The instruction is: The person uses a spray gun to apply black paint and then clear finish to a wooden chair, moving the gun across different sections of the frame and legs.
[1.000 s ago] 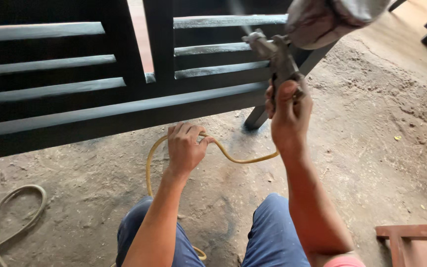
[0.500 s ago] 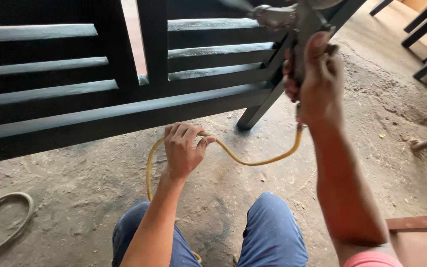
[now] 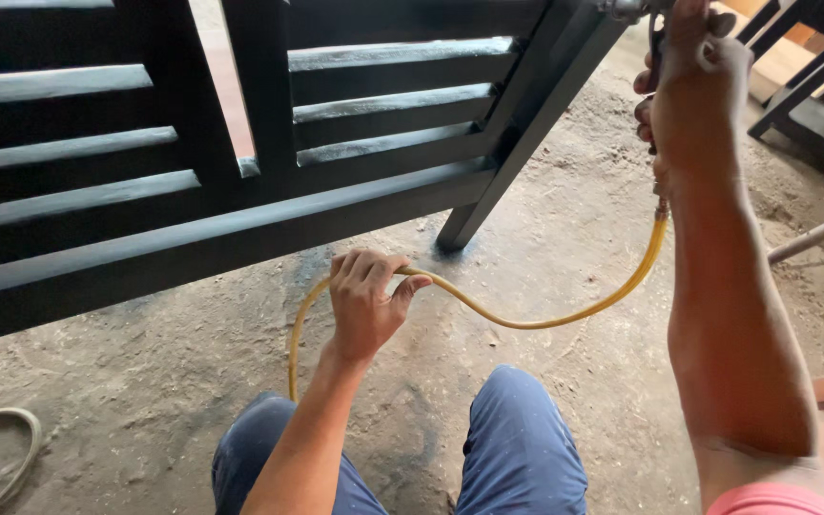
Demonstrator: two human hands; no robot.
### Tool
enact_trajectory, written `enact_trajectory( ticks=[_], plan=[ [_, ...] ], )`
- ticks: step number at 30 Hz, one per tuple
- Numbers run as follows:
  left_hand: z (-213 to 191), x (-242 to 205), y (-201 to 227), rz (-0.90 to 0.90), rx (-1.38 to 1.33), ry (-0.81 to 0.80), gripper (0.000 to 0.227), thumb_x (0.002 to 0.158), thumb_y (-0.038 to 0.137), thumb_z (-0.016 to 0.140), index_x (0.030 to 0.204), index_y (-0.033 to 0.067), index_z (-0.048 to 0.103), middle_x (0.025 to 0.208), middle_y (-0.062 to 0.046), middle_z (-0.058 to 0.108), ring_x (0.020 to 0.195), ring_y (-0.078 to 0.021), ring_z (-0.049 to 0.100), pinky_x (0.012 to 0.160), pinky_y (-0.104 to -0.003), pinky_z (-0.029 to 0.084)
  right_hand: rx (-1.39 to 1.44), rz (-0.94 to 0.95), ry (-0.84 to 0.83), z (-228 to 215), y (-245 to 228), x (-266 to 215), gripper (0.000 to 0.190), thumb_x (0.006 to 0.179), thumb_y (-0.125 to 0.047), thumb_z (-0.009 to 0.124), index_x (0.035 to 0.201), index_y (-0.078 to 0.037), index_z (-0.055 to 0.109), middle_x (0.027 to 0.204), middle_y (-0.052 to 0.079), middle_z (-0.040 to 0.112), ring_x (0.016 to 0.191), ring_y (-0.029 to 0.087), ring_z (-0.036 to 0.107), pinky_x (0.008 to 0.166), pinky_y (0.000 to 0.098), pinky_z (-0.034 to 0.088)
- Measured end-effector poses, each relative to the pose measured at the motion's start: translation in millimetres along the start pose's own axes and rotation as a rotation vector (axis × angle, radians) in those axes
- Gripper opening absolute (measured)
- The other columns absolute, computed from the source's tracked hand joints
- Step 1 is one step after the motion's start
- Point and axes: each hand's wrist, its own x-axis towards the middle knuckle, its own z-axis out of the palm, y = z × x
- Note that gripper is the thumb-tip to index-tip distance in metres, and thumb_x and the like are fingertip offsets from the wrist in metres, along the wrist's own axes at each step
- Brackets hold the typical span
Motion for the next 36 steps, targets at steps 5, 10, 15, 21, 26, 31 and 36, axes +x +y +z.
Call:
enact_trajectory(
  ticks=[5, 10, 15, 21, 26, 31, 36],
  plan=[
    [-5, 1, -1, -0.015, 0.013, 0.024, 0.040, 0.086, 0.049, 0.079, 0.095, 0.0100, 0.073, 0.084, -0.001, 0.067, 0.086, -0.0231, 0.064, 0.087, -0.041, 0.045, 0.024, 0.047, -0.068, 23, -17, -5, 0.064, 0.105, -0.071, 0.046, 0.089, -0.010, 0.056, 0.070, 0.000, 0.056, 0.049, 0.007, 0.051, 0.040, 0.0265, 0.037],
    [-12, 1, -6, -0.032, 0.030, 0.027, 0.039, 0.085, 0.048, 0.080, 0.094, 0.0108, 0.072, 0.086, -0.001, 0.069, 0.087, -0.0231, 0.064, 0.086, -0.040, 0.045, 0.139, 0.066, -0.211, 51, -52, -21, 0.065, 0.102, -0.071, 0.045, 0.088, -0.008, 0.057, 0.069, 0.002, 0.055, 0.048, 0.008, 0.048, 0.041, 0.0279, 0.037],
    [-18, -1, -11, -0.040, 0.062, 0.032, 0.039, 0.084, 0.047, 0.081, 0.094, 0.0109, 0.072, 0.085, -0.001, 0.068, 0.087, -0.0232, 0.064, 0.086, -0.041, 0.045, 0.225, 0.007, -0.300, 71, -77, -46, 0.065, 0.102, -0.071, 0.045, 0.091, -0.008, 0.059, 0.071, 0.002, 0.056, 0.050, 0.008, 0.048, 0.043, 0.0267, 0.036],
    [-28, 2, -22, -0.064, 0.138, 0.018, 0.036, 0.080, 0.042, 0.085, 0.092, 0.0107, 0.072, 0.082, -0.002, 0.067, 0.083, -0.0235, 0.063, 0.085, -0.041, 0.044, 0.386, -0.133, -0.358, 107, -57, -77, 0.065, 0.102, -0.069, 0.047, 0.098, -0.004, 0.058, 0.079, 0.002, 0.064, 0.055, 0.005, 0.054, 0.042, 0.0236, 0.043],
    [-32, -1, -32, -0.102, 0.258, 0.001, 0.031, 0.073, 0.030, 0.091, 0.089, 0.0099, 0.073, 0.082, -0.003, 0.067, 0.081, -0.0239, 0.062, 0.084, -0.040, 0.044, 0.508, -0.251, -0.293, 154, -12, -128, 0.066, 0.104, -0.066, 0.047, 0.121, -0.003, 0.056, 0.099, 0.002, 0.065, 0.064, 0.001, 0.046, 0.049, 0.0198, 0.036],
    [-31, -4, -37, -0.125, 0.309, -0.031, 0.031, 0.070, 0.028, 0.094, 0.088, 0.0104, 0.075, 0.079, -0.002, 0.067, 0.078, -0.0226, 0.061, 0.084, -0.039, 0.043, 0.482, -0.365, -0.117, 181, 22, -138, 0.060, 0.108, -0.064, 0.048, 0.118, -0.005, 0.051, 0.094, 0.000, 0.058, 0.074, 0.003, 0.049, 0.062, 0.0215, 0.040],
    [-29, -7, -40, -0.128, 0.306, -0.025, 0.031, 0.069, 0.027, 0.094, 0.087, 0.0115, 0.075, 0.080, -0.002, 0.067, 0.079, -0.0225, 0.062, 0.084, -0.039, 0.043, 0.586, -0.338, -0.004, 174, 50, -116, 0.051, 0.108, -0.061, 0.049, 0.110, -0.010, 0.046, 0.090, -0.001, 0.057, 0.069, 0.003, 0.049, 0.058, 0.0208, 0.040]
  ],
)
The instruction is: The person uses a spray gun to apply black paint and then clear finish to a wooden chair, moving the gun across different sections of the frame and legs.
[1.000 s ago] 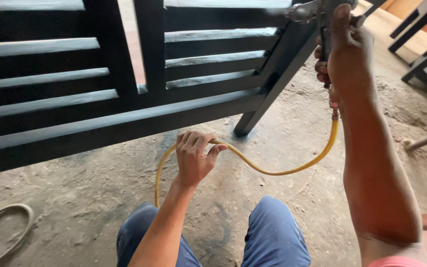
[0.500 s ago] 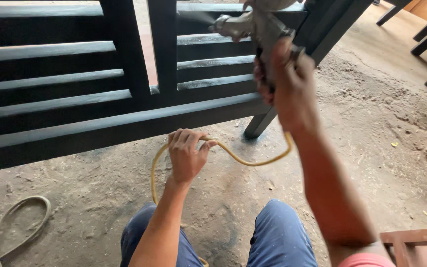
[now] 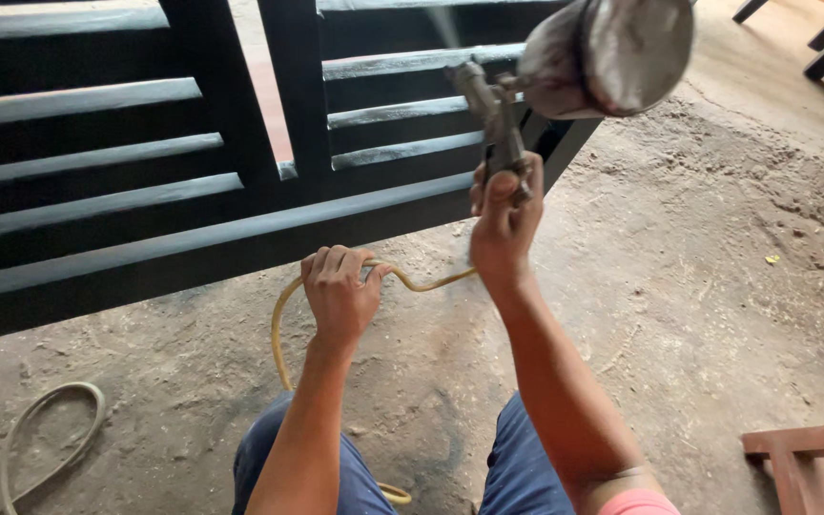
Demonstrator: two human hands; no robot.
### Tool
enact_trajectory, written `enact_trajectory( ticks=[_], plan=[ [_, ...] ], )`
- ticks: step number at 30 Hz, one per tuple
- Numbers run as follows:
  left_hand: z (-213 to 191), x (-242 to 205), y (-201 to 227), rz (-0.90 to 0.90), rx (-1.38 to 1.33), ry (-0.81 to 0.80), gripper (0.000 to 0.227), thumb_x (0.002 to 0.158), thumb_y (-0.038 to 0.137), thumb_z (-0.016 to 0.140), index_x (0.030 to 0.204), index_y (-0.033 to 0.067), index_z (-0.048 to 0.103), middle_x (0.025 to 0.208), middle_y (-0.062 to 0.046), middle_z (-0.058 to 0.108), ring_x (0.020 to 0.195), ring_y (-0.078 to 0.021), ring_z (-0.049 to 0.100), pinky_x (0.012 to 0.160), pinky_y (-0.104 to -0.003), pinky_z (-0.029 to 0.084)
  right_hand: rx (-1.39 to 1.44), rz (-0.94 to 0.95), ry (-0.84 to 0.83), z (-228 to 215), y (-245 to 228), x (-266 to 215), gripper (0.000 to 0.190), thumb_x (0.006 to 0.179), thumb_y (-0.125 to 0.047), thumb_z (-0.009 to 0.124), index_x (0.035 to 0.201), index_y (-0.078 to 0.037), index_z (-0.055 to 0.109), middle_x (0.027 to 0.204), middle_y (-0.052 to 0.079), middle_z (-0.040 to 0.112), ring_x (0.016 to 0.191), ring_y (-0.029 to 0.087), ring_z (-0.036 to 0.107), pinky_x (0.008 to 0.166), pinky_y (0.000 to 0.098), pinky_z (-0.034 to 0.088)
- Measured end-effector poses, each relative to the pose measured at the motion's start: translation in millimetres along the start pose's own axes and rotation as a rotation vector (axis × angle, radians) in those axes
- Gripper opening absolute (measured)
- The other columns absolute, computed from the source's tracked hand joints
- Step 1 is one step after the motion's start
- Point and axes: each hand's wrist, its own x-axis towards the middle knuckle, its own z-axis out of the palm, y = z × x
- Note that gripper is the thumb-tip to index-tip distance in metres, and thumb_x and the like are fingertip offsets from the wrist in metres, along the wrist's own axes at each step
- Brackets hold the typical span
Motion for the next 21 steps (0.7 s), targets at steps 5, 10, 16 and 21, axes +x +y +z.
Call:
enact_trajectory(
  ticks=[5, 10, 16, 21],
  plan=[
    [5, 0, 2, 0.016, -0.009, -0.028, 0.032, 0.069, 0.029, 0.094, 0.088, 0.0105, 0.075, 0.081, -0.003, 0.068, 0.081, -0.0232, 0.062, 0.083, -0.039, 0.043, -0.058, 0.105, 0.129, -39, 4, 13, 0.045, 0.111, -0.055, 0.047, 0.109, -0.010, 0.048, 0.088, -0.002, 0.054, 0.065, 0.003, 0.048, 0.055, 0.0196, 0.038],
    [9, -1, 4, 0.029, -0.054, -0.020, 0.033, 0.071, 0.031, 0.093, 0.088, 0.0102, 0.074, 0.082, -0.003, 0.068, 0.082, -0.0237, 0.062, 0.084, -0.040, 0.044, -0.086, 0.083, 0.221, -72, 12, 32, 0.043, 0.112, -0.051, 0.049, 0.111, -0.008, 0.048, 0.084, -0.002, 0.053, 0.064, 0.004, 0.045, 0.055, 0.0204, 0.036],
    [9, 1, 3, 0.012, -0.066, -0.035, 0.033, 0.072, 0.033, 0.093, 0.088, 0.0106, 0.074, 0.080, -0.003, 0.068, 0.081, -0.0232, 0.062, 0.083, -0.040, 0.043, -0.276, 0.029, 0.332, -81, 15, 48, 0.045, 0.115, -0.053, 0.044, 0.112, -0.008, 0.049, 0.086, -0.003, 0.053, 0.063, 0.003, 0.043, 0.055, 0.0205, 0.035],
    [7, 1, 1, -0.005, -0.039, -0.037, 0.031, 0.070, 0.029, 0.092, 0.089, 0.0108, 0.075, 0.083, -0.004, 0.069, 0.083, -0.0228, 0.062, 0.084, -0.039, 0.042, -0.086, 0.023, 0.207, -47, -1, 40, 0.045, 0.113, -0.054, 0.047, 0.114, -0.009, 0.049, 0.082, -0.003, 0.051, 0.063, 0.004, 0.046, 0.056, 0.0209, 0.038]
  ],
)
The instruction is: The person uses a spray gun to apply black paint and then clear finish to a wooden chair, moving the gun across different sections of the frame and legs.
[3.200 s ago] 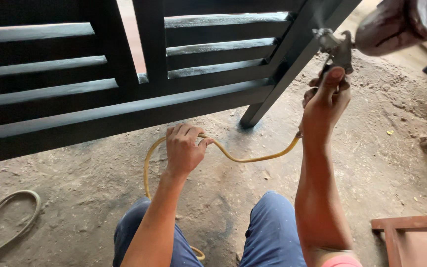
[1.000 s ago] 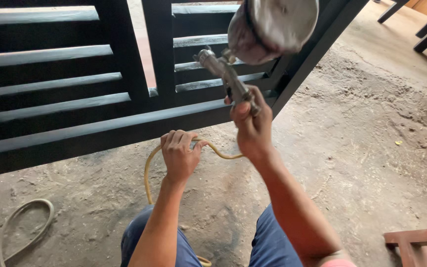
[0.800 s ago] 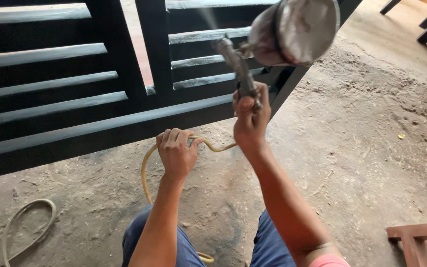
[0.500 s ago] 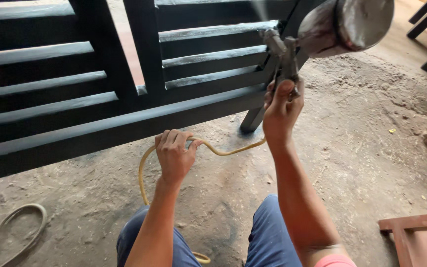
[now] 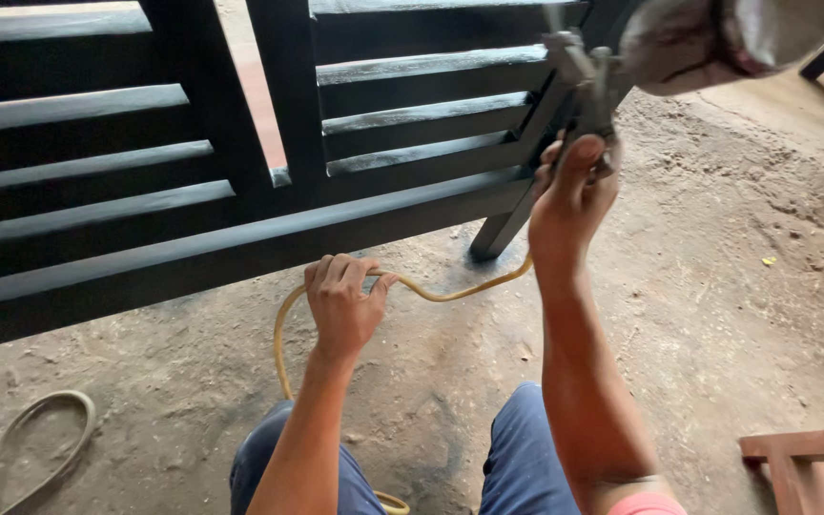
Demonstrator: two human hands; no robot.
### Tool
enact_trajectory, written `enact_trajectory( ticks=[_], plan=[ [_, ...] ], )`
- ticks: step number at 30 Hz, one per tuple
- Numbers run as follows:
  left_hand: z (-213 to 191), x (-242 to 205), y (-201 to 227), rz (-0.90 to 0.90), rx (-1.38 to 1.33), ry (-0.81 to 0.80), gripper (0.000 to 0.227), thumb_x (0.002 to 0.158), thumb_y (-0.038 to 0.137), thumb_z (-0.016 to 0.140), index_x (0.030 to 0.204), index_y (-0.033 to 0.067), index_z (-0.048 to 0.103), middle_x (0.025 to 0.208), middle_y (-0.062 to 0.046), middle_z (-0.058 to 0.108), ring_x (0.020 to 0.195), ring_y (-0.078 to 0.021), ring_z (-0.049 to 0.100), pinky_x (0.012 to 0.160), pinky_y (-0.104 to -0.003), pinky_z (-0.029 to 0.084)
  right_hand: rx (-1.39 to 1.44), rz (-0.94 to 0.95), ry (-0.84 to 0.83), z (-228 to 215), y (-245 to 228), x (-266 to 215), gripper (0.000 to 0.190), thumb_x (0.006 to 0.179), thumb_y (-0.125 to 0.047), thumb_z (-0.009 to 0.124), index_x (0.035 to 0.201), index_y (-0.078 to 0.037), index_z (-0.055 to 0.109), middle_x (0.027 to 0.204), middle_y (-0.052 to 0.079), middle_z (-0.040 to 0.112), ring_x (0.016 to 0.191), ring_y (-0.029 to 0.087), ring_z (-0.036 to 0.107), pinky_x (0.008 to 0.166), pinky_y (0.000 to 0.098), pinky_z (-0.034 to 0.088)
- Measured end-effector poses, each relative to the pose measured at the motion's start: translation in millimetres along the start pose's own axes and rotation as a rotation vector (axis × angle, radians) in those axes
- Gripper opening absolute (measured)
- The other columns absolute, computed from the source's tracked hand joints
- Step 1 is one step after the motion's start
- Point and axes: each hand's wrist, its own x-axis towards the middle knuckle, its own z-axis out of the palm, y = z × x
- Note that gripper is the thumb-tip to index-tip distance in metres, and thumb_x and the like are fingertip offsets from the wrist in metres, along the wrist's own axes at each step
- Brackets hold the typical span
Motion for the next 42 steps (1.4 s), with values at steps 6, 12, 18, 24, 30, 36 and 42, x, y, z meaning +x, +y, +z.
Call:
enact_trajectory(
  ticks=[6, 12, 18, 24, 30, 36, 42],
  plan=[
    [0, 0, -5, -0.031, -0.014, 0.002, 0.031, 0.071, 0.028, 0.093, 0.090, 0.0099, 0.076, 0.081, -0.003, 0.068, 0.081, -0.0215, 0.061, 0.084, -0.038, 0.041, 0.040, 0.039, -0.216, 41, -31, -34, 0.052, 0.109, -0.061, 0.047, 0.111, -0.009, 0.047, 0.086, -0.001, 0.059, 0.063, 0.003, 0.049, 0.052, 0.0203, 0.040],
    [0, 4, -3, -0.010, 0.019, 0.018, 0.030, 0.073, 0.029, 0.093, 0.088, 0.0102, 0.075, 0.081, -0.002, 0.068, 0.081, -0.0218, 0.061, 0.084, -0.039, 0.041, 0.070, 0.013, -0.425, 53, -55, -44, 0.061, 0.108, -0.067, 0.046, 0.122, -0.008, 0.046, 0.095, 0.001, 0.059, 0.073, 0.003, 0.048, 0.061, 0.0225, 0.040],
    [0, 4, 2, 0.013, -0.017, 0.028, 0.031, 0.074, 0.031, 0.092, 0.089, 0.0109, 0.073, 0.081, -0.003, 0.067, 0.082, -0.0233, 0.061, 0.085, -0.039, 0.042, -0.008, -0.010, -0.333, 28, -45, -15, 0.056, 0.110, -0.065, 0.047, 0.113, -0.009, 0.046, 0.088, 0.002, 0.059, 0.063, 0.001, 0.049, 0.055, 0.0216, 0.042],
    [3, 2, 11, 0.039, -0.076, 0.020, 0.032, 0.073, 0.032, 0.092, 0.089, 0.0113, 0.073, 0.082, -0.003, 0.068, 0.081, -0.0245, 0.063, 0.083, -0.040, 0.043, -0.133, 0.052, -0.146, -23, -36, 11, 0.057, 0.109, -0.062, 0.041, 0.109, -0.007, 0.053, 0.081, 0.001, 0.059, 0.058, 0.004, 0.051, 0.046, 0.0207, 0.043],
    [5, 4, 20, 0.046, -0.118, 0.033, 0.032, 0.074, 0.033, 0.091, 0.089, 0.0117, 0.073, 0.082, -0.003, 0.069, 0.086, -0.0250, 0.065, 0.086, -0.041, 0.044, -0.185, 0.108, 0.025, -51, -33, 39, 0.052, 0.112, -0.056, 0.043, 0.104, -0.006, 0.052, 0.077, 0.001, 0.057, 0.051, 0.006, 0.048, 0.043, 0.0234, 0.042],
    [10, 5, 24, 0.061, -0.161, 0.020, 0.033, 0.077, 0.038, 0.088, 0.091, 0.0118, 0.073, 0.084, -0.002, 0.070, 0.084, -0.0247, 0.064, 0.085, -0.041, 0.044, -0.303, 0.053, 0.029, -47, -63, 68, 0.051, 0.116, -0.056, 0.043, 0.107, -0.006, 0.052, 0.081, 0.001, 0.058, 0.054, 0.007, 0.051, 0.044, 0.0263, 0.042],
    [14, 2, 31, 0.065, -0.222, 0.011, 0.034, 0.079, 0.041, 0.086, 0.092, 0.0124, 0.072, 0.081, 0.000, 0.068, 0.083, -0.0224, 0.064, 0.083, -0.041, 0.045, -0.214, 0.091, -0.422, -13, -134, 63, 0.067, 0.112, -0.068, 0.043, 0.095, -0.004, 0.053, 0.071, 0.004, 0.055, 0.049, 0.010, 0.050, 0.044, 0.0275, 0.039]
  ],
)
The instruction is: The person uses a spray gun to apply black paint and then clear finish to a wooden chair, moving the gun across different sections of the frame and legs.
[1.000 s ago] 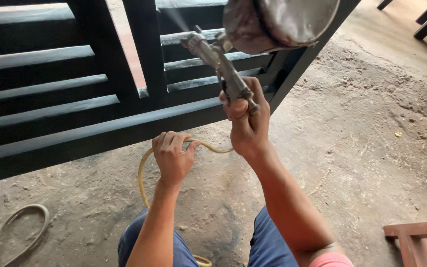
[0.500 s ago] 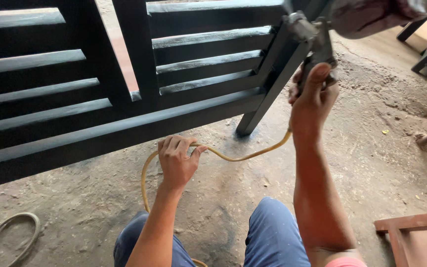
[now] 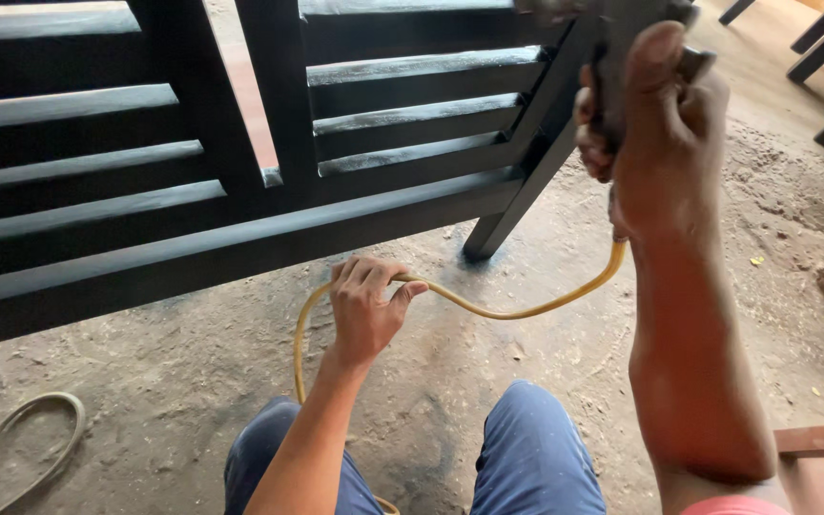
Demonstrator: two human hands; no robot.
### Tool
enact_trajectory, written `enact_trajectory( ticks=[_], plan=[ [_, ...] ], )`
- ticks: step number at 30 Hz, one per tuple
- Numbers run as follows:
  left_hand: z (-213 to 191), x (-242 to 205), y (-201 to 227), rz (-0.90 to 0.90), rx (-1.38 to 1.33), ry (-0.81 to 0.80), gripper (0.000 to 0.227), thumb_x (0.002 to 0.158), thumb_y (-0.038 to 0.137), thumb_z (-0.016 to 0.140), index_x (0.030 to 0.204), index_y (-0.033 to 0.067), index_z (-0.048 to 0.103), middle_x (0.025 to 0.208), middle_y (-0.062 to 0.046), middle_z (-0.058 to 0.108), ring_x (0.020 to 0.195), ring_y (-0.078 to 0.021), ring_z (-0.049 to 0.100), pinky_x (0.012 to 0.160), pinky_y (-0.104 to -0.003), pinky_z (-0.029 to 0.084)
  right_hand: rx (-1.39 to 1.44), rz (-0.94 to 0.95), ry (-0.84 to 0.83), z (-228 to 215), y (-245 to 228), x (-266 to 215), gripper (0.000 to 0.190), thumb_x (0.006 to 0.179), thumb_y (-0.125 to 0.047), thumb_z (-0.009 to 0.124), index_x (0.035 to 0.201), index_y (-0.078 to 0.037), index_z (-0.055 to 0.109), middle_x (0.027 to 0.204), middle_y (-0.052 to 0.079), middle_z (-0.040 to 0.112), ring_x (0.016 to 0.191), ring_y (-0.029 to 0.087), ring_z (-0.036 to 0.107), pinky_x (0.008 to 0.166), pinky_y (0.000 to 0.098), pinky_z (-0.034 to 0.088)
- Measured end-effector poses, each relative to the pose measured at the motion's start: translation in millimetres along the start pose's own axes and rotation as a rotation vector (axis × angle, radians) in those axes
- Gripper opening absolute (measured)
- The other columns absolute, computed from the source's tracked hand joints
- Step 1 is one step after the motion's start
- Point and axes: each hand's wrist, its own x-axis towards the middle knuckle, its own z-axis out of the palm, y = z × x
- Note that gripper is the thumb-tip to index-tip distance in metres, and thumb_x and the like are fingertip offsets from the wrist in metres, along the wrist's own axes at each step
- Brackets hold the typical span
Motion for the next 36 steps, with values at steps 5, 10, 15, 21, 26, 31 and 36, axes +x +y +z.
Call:
enact_trajectory(
  ticks=[5, 10, 15, 21, 26, 31, 36],
  plan=[
    [-6, 4, 4, 0.006, 0.035, 0.023, 0.032, 0.078, 0.039, 0.087, 0.090, 0.0131, 0.072, 0.082, -0.001, 0.067, 0.084, -0.0234, 0.063, 0.084, -0.041, 0.044, 0.062, -0.081, -0.129, 42, -19, -4, 0.072, 0.102, -0.073, 0.042, 0.109, -0.002, 0.056, 0.081, 0.003, 0.059, 0.059, 0.008, 0.055, 0.045, 0.0252, 0.046],
    [-20, 9, -3, -0.023, 0.134, 0.074, 0.032, 0.077, 0.037, 0.088, 0.090, 0.0127, 0.072, 0.083, 0.000, 0.068, 0.083, -0.0220, 0.062, 0.084, -0.040, 0.043, 0.171, -0.140, -0.016, 54, 9, -14, 0.069, 0.109, -0.070, 0.045, 0.115, -0.002, 0.057, 0.080, 0.004, 0.060, 0.056, 0.007, 0.054, 0.045, 0.0225, 0.044],
    [-28, 10, -6, -0.032, 0.191, 0.082, 0.032, 0.077, 0.035, 0.089, 0.091, 0.0119, 0.073, 0.082, -0.001, 0.067, 0.081, -0.0221, 0.060, 0.084, -0.040, 0.042, 0.253, -0.102, 0.165, 26, 45, -24, 0.067, 0.110, -0.068, 0.047, 0.110, -0.003, 0.059, 0.080, 0.004, 0.062, 0.054, 0.008, 0.055, 0.047, 0.0253, 0.042],
    [-29, 7, -8, 0.001, 0.198, 0.100, 0.032, 0.078, 0.034, 0.089, 0.093, 0.0121, 0.072, 0.084, 0.000, 0.067, 0.082, -0.0205, 0.060, 0.086, -0.039, 0.042, 0.197, -0.052, 0.444, 10, 74, -29, 0.063, 0.111, -0.066, 0.050, 0.102, -0.004, 0.053, 0.076, 0.001, 0.056, 0.051, 0.009, 0.050, 0.042, 0.0258, 0.041],
    [-35, 5, -13, -0.059, 0.276, 0.105, 0.031, 0.077, 0.032, 0.091, 0.091, 0.0119, 0.073, 0.080, 0.000, 0.065, 0.080, -0.0210, 0.060, 0.086, -0.039, 0.043, 0.370, -0.104, 0.428, 43, 86, -21, 0.050, 0.111, -0.056, 0.052, 0.105, -0.006, 0.056, 0.083, 0.003, 0.061, 0.055, 0.010, 0.051, 0.051, 0.0309, 0.041],
    [-37, 6, -15, -0.069, 0.298, 0.135, 0.030, 0.076, 0.030, 0.091, 0.091, 0.0121, 0.072, 0.082, -0.001, 0.066, 0.082, -0.0218, 0.061, 0.087, -0.040, 0.043, 0.435, -0.209, 0.195, 91, 64, -26, 0.055, 0.111, -0.059, 0.049, 0.119, -0.005, 0.055, 0.085, 0.004, 0.061, 0.060, 0.009, 0.055, 0.051, 0.0279, 0.043],
    [-36, 6, -17, -0.072, 0.304, 0.145, 0.029, 0.078, 0.030, 0.091, 0.090, 0.0122, 0.072, 0.081, 0.000, 0.066, 0.082, -0.0220, 0.062, 0.086, -0.041, 0.043, 0.452, -0.289, -0.011, 116, 47, -27, 0.063, 0.113, -0.064, 0.047, 0.133, -0.004, 0.049, 0.090, 0.004, 0.061, 0.064, 0.006, 0.053, 0.052, 0.0241, 0.043]
  ],
)
